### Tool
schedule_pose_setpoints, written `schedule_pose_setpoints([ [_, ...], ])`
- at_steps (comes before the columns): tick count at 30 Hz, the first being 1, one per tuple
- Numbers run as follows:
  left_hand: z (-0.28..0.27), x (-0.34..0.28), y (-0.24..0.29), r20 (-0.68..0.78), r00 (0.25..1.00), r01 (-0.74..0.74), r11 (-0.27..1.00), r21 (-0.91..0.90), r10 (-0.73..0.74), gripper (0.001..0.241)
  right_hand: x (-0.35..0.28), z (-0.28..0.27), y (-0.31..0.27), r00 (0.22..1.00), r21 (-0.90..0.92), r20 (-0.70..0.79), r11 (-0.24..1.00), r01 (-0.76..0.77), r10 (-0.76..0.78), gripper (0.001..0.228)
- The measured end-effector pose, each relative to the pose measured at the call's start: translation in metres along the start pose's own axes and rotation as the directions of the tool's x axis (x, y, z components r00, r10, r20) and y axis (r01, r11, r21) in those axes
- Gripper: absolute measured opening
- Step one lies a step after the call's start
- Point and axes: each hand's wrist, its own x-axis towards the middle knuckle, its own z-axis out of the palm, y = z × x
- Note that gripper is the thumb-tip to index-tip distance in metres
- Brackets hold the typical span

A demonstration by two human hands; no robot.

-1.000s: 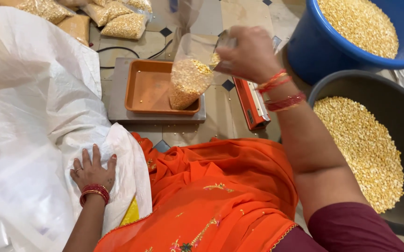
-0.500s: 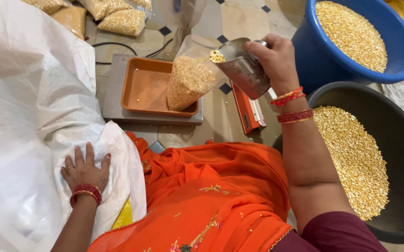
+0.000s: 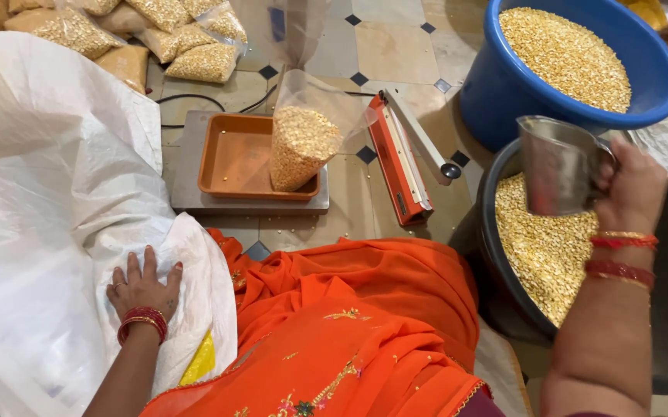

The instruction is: Scooping grains into plastic bags, weighing them on a scale, and sealing the bags with a heat sealer.

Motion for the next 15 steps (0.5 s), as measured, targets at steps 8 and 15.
schedule_pose_setpoints([
  [8,0.002,0.002,0.000,0.018,1.000,0.010,1.000,0.009,-0.010,0.083,-0.005,-0.146,0.119,0.856,-0.960,-0.256,-0.224,-0.170,0.449,0.059],
  [15,-0.001,0.001,0.001,0.016,1.000,0.008,1.000,0.025,-0.008,0.083,0.019,-0.168,0.254,0.769,-0.833,0.185,-0.317,0.453,0.611,0.037],
])
